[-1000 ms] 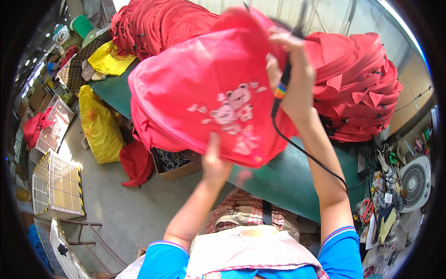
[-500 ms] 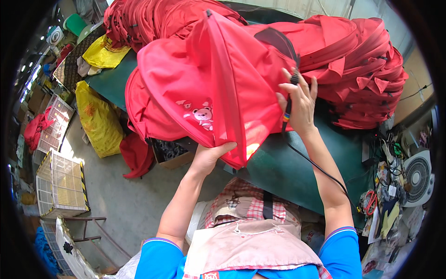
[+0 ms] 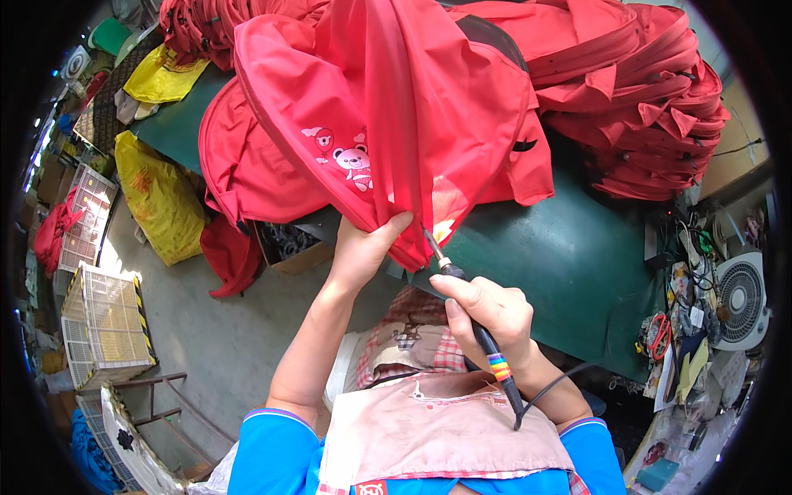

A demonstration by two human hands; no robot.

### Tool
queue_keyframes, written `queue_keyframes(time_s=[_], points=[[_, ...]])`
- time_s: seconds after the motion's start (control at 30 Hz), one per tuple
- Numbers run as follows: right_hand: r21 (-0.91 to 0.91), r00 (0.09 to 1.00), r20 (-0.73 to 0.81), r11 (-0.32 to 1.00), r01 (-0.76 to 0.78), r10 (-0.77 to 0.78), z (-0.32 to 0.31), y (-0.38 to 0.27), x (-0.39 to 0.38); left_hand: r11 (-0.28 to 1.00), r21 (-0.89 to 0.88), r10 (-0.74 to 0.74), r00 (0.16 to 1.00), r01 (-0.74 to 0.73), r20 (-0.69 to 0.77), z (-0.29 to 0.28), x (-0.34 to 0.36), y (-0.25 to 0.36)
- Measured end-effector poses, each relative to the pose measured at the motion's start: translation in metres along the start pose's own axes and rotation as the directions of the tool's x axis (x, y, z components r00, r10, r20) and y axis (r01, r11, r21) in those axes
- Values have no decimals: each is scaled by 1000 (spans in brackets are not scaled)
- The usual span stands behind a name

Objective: The person uses a handheld hot-air tool to seal seams on red fabric bags. They pick up each bag, apply the tool along edges, flip the bag to treat multiple sides, and place it back on the table. The process repeats for several bags.

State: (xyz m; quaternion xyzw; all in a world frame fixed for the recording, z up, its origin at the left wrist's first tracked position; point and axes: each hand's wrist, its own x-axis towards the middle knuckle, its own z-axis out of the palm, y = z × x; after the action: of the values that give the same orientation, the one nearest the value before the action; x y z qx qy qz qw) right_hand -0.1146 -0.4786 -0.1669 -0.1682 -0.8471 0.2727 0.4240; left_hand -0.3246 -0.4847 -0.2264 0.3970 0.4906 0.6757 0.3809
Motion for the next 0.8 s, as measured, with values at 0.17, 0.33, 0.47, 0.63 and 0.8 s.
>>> queue_keyframes(time_s=[0.17, 0.33, 0.47, 0.63, 0.8], points=[[-43, 1000, -20, 999, -9, 8, 11, 9, 6, 1000, 15, -27, 999, 27, -28, 2, -2, 3], [-72, 997, -77, 997, 20, -25, 22, 22, 18, 998, 69, -2, 996, 8, -90, 12, -11, 2], [90, 960, 62, 957, -276, 271, 6, 12, 25, 999, 39, -11, 998, 14, -68, 9, -9, 1], [567, 885, 188, 689, -452, 426, -48, 7, 41, 998, 56, -28, 998, 30, -49, 6, -9, 2], [-267, 893, -224, 906, 328, -390, 21, 72, 94, 998, -61, 24, 998, -28, -65, 26, -15, -14]])
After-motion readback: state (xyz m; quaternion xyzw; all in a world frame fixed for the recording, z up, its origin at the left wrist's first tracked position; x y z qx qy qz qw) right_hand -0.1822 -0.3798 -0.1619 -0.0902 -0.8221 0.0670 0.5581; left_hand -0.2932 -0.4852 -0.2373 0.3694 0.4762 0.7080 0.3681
